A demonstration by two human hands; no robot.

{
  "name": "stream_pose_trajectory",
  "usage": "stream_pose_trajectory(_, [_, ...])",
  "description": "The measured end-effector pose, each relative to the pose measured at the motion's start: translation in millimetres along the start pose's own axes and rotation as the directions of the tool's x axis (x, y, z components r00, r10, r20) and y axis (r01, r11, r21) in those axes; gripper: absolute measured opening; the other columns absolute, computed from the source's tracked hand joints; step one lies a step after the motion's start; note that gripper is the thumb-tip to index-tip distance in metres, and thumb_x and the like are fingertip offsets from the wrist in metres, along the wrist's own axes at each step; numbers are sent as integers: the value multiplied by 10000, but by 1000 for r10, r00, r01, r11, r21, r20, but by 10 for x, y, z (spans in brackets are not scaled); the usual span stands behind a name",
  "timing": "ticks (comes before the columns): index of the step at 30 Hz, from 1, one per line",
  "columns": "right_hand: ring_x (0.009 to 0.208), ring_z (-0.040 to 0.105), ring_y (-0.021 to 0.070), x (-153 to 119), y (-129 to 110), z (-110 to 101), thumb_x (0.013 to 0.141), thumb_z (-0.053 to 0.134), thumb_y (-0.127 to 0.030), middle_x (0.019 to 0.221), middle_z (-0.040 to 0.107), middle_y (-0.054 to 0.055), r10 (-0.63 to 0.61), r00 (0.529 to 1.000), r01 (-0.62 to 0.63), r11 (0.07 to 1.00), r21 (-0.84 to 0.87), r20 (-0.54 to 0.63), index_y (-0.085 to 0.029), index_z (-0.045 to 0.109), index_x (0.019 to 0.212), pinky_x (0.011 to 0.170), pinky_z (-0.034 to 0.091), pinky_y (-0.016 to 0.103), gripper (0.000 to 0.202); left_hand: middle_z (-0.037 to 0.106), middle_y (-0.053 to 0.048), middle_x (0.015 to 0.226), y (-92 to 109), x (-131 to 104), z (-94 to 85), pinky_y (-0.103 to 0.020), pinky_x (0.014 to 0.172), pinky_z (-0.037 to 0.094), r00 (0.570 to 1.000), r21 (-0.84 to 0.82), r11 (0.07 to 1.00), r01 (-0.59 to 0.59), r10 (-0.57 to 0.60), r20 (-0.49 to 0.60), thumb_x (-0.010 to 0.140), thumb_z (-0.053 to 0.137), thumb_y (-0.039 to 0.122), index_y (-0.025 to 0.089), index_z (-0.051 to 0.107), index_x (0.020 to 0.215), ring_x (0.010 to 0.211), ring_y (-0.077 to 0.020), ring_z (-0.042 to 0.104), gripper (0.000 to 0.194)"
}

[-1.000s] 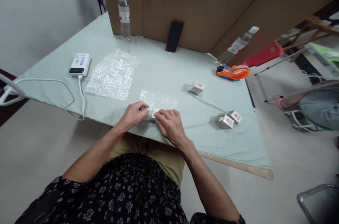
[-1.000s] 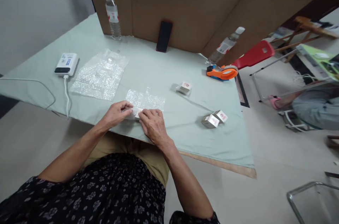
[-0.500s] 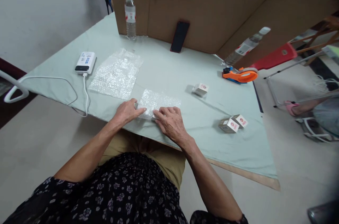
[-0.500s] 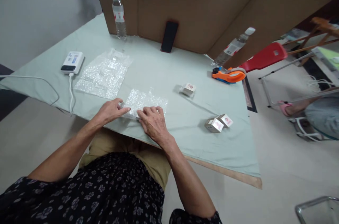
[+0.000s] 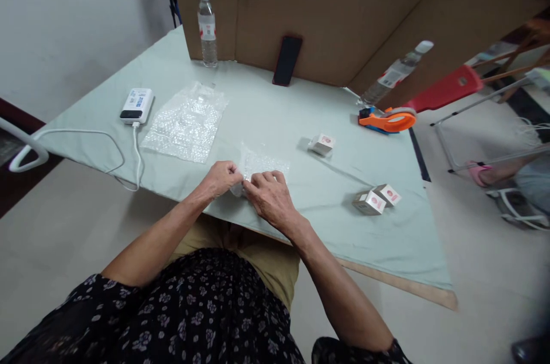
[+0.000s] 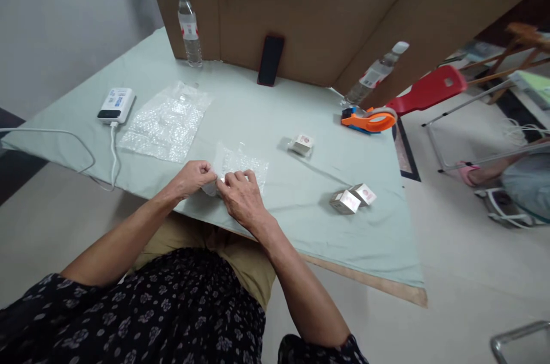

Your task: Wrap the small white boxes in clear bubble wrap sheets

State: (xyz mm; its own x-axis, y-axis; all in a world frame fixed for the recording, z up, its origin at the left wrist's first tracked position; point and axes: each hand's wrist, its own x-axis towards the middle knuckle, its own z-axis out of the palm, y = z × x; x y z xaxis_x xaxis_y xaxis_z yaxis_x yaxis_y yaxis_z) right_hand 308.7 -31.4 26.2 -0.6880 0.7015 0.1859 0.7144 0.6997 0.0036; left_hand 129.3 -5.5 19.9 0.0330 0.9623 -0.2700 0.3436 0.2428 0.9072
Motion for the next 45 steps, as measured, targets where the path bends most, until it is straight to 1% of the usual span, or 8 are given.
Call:
stream_pose_trajectory(9, [959,568,249,-116,-4,-71,894,612,-278,1026,679,86,7,1000,-8,994,108,9,-200,603,1039,1016,297,443,166,569,20,538,138,-57,36,-259,506,472,967,-193,969,154,-108,230,682,576,208,165,614,755,485,-120,533,93])
stream_pose_trajectory(13, [976,595,247,-119,-16,-79,884,578,-202,1030,699,85,27,1000,-25,987,156,-11,-199,621,1079,1049,289,469,200,631,-8,658,135,-128,15,-292,646,515,946,95,980,-173,138,294,749,530,166,171,686,846,626,-147,591,183])
stream_pose_trajectory(17, [1100,596,255,-264,39,-105,890,590,-216,1119,714,70,141,980,-91,944,318,-139,-235,651,1032,1025,339,465,156,629,-64,828,61,-189,106,-348,813,515,874,496,722,-482,436,216,829,528,147,184,707,835,817,-197,603,182])
stream_pose_trajectory(20, [1061,627,251,-560,124,-69,924,557,-297,1130,710,92,498,825,-334,811,481,-267,-224,660,994,932,433,431,144,607,-107,964,13,-210,163,-359,865,512,816,584,598,-550,534,221,872,538,158,175,700,875,946,-228,587,163])
stream_pose_trajectory(23, [761,654,214,-854,178,34,868,603,-453,1015,723,101,772,631,-571,527,629,-74,-201,650,1033,729,507,380,305,594,-115,997,-5,-212,187,-357,846,514,798,594,564,-573,549,249,903,517,161,168,685,897,949,-230,570,168])
stream_pose_trajectory(32, [788,649,224,-570,59,154,710,679,-590,910,700,66,881,378,-817,175,549,283,-104,517,1366,791,487,355,832,576,-91,970,-19,-224,214,-322,834,509,805,652,520,-552,535,255,919,520,170,167,685,907,931,-204,560,166])
stream_pose_trajectory(39, [623,518,166,-460,130,286,654,673,-553,643,562,-24,853,438,-711,134,691,284,-126,653,1001,609,405,284,550,578,-97,999,-38,-236,241,-328,854,508,820,662,532,-528,521,236,928,513,179,165,690,941,961,-212,560,177])
stream_pose_trajectory(45, [538,349,110,-361,72,224,702,596,-511,519,383,-61,829,524,-695,287,659,192,-225,405,540,536,277,252,381,581,-112,1044,57,-291,251,-348,864,508,862,703,536,-466,453,227,937,496,197,161,699,976,984,-232,571,210])
